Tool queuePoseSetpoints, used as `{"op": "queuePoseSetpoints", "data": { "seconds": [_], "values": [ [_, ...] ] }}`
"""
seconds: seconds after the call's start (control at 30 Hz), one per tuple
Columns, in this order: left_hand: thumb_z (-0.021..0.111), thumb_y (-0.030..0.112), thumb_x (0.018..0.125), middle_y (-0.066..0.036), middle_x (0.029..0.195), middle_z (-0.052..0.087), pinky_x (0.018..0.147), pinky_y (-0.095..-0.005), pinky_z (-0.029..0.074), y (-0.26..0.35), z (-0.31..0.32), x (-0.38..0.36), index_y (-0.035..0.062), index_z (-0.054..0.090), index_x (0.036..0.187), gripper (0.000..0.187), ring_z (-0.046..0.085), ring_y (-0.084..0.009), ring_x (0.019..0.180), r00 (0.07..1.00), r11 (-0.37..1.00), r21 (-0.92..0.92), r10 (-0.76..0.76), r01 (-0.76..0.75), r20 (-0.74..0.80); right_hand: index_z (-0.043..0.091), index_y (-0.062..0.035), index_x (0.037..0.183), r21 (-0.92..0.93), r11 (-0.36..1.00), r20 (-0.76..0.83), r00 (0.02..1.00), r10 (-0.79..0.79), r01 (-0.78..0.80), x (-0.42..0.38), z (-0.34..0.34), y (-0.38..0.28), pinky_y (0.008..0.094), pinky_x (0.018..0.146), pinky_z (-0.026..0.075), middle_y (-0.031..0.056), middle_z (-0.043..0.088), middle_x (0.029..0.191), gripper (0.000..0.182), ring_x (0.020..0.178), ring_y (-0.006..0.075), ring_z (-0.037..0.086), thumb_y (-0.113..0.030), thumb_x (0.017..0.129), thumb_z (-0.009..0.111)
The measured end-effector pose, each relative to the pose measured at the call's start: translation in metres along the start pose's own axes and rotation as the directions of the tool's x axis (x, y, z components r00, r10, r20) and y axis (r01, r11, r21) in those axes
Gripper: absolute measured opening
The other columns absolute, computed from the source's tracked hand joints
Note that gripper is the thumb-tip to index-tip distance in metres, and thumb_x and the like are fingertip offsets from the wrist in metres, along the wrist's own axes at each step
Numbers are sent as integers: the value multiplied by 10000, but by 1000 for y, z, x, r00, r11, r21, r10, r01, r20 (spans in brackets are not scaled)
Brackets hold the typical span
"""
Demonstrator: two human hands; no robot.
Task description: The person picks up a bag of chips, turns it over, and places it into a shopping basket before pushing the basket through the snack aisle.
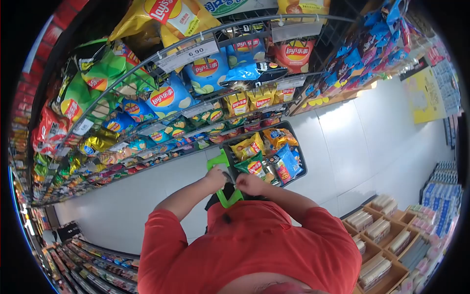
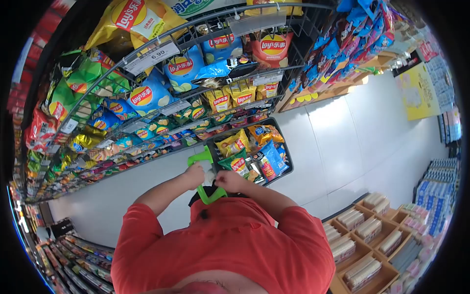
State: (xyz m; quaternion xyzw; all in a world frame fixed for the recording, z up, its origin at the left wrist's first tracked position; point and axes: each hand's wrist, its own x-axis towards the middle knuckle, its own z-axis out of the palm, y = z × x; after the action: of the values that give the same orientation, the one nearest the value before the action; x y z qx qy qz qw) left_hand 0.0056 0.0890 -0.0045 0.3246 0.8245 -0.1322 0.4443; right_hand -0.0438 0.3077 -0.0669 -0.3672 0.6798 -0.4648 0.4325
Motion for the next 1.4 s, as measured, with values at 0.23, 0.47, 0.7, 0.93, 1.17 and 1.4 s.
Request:
{"op": "queuePoseSetpoints", "data": {
  "seconds": [0.23, 0.47, 0.7, 0.93, 1.17, 1.4],
  "values": [
    [786, 326, 775, -220, 1273, 604, 1015, -427, 474, -54, -129, -52, 2, 579, 1267, 625, 565, -371, 1214, 638, 668, -731, -505, -139, -582, 640, -28, 1016, -111, 991, -683, 719, -129, 73, -5, -175, -33, 342, 723, 542, 118, 685, 883, 175, 797, 228, 681, -100, 861, 674],
    [721, 315, 814, -232, 1091, 610, 920, -465, 489, -85, -202, -41, -86, 548, 1226, 601, 602, -396, 1041, 51, 571, -821, -820, 19, -570, 515, 27, 1268, -680, 733, -622, 515, -590, 19, 41, -280, -140, 455, 979, 436, 216, 571, 1290, 565, 1123, 373, 568, -173, 782, 721],
    [753, 357, 783, -221, 1138, 576, 966, -492, 433, -98, -234, -48, -62, 597, 1100, 549, 544, -400, 1140, -56, 584, -776, -790, 238, -611, 523, 10, 1244, -786, 569, -587, 579, -566, -242, 54, -280, -154, 494, 1004, 366, 209, 551, 1296, 592, 1184, 375, 521, -241, 741, 709],
    [794, 374, 766, -242, 1278, 517, 1000, -495, 436, -107, -237, -24, 15, 433, 1350, 775, 501, -437, 1226, -197, 741, -670, -666, -55, -720, 535, -19, 1236, -723, 672, -480, 583, -656, 161, 65, -290, -146, 513, 970, 413, 217, 554, 1197, 578, 1149, 434, 518, -196, 730, 751],
    [790, 256, 756, -303, 1536, 306, 1150, -511, 313, -63, -233, -39, 27, 380, 1436, 827, 321, -463, 1421, -92, 759, -568, -621, -318, -778, 594, -46, 1203, -650, 735, -536, 569, -624, 194, 25, -257, -174, 493, 948, 431, 192, 601, 1194, 521, 1119, 434, 529, -200, 739, 775],
    [814, 353, 716, -304, 1589, 193, 1178, -518, 221, -42, -236, -60, 59, 512, 1399, 802, 235, -467, 1463, -325, 813, -415, -555, -409, -766, 635, -52, 1180, -652, 669, -449, 529, -720, 357, 0, -239, -192, 483, 993, 420, 178, 625, 1198, 537, 1122, 419, 561, -239, 707, 810]
  ]
}}
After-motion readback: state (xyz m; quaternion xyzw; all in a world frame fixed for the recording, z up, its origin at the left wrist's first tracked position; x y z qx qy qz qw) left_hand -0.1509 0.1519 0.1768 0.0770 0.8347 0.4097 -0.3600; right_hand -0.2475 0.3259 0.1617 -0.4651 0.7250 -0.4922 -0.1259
